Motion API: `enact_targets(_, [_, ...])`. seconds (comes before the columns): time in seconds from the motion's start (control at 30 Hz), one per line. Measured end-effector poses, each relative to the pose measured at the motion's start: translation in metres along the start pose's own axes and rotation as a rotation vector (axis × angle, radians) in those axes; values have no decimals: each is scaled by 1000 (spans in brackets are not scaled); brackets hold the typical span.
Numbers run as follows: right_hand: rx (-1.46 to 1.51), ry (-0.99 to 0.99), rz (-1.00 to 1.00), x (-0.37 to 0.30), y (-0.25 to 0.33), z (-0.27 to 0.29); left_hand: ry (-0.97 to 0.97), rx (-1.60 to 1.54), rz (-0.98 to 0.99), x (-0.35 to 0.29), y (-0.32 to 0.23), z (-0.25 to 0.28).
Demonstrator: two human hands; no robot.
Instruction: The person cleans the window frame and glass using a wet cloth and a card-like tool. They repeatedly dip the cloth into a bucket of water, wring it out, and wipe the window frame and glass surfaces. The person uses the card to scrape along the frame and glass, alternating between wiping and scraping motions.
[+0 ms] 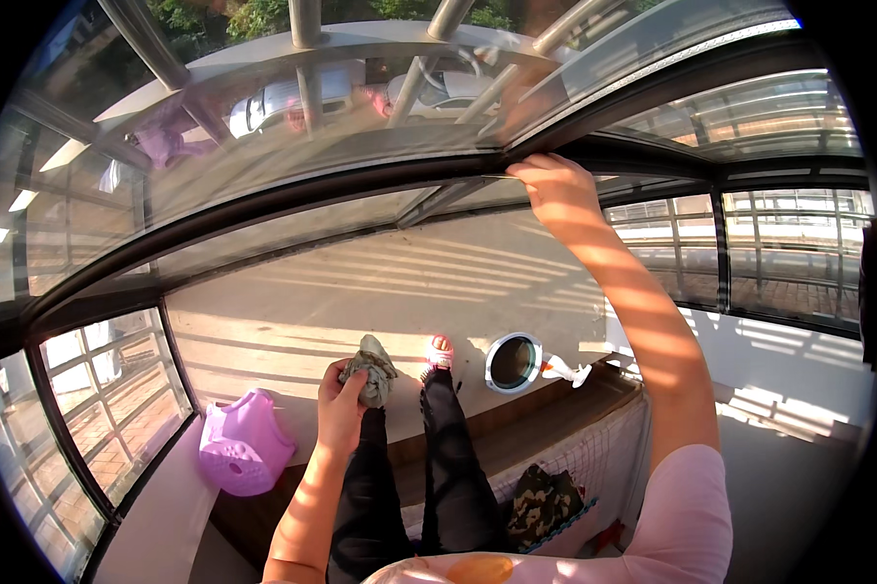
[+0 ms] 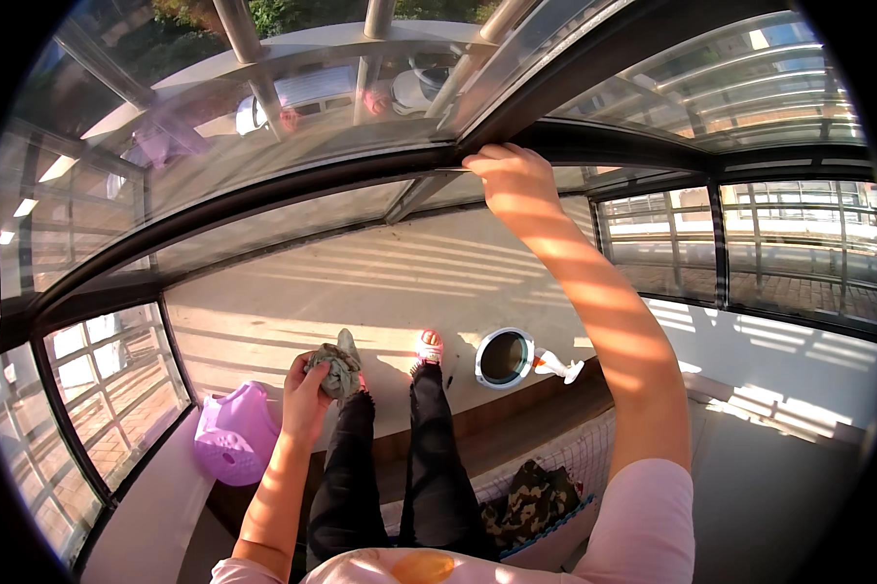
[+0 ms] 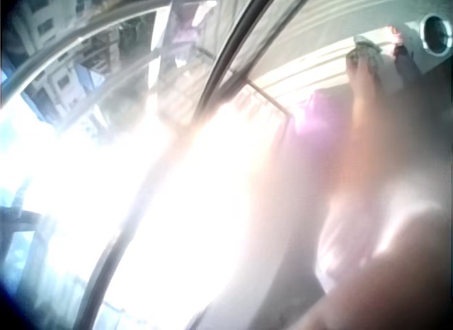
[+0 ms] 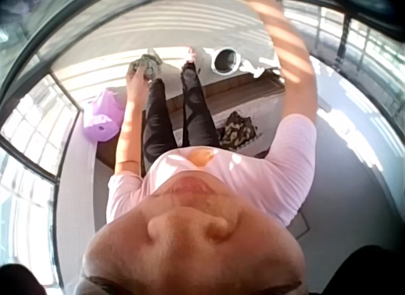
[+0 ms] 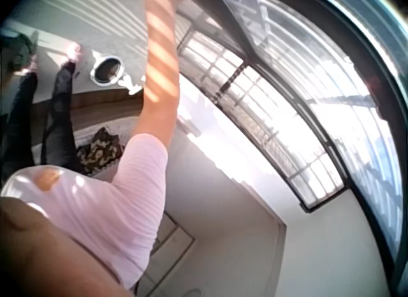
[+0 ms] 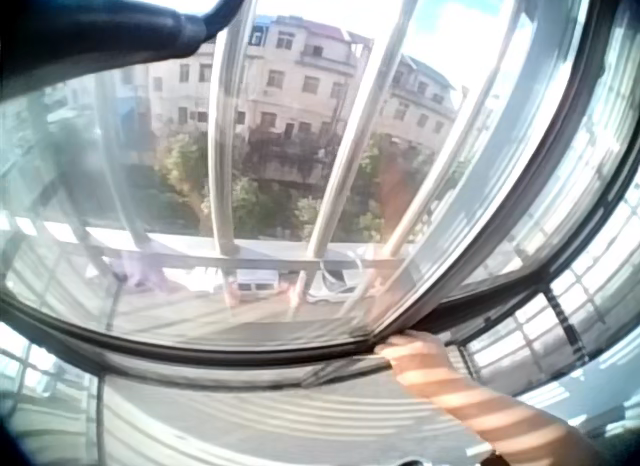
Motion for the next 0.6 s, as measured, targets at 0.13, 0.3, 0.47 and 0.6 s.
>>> enact_targets(0.13, [196,-38,-323,-20,-3,6,46,-22,-13,-5,-4,-7])
enact_targets(0.3, [898,13,-803,-118,2,-14,99,34,-24,-6,-11,-29])
enact_targets(0.47, [1418,-18,-1022,-206,21,-60,184,161,10,-3,-1,-61])
enact_targets(0.6, [1619,19,-1158,-241,50,-78,244,263,41,-4,13,-83])
Point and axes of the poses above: each hand's wrist, its own x-axis towards the middle knuckle, its own z-axis out of the back of the hand, y = z × x, the point moved 7 cm from there along x, towards the middle knuckle, and after that the axes turned 3 degrees about -z, right-handed, at the moved point
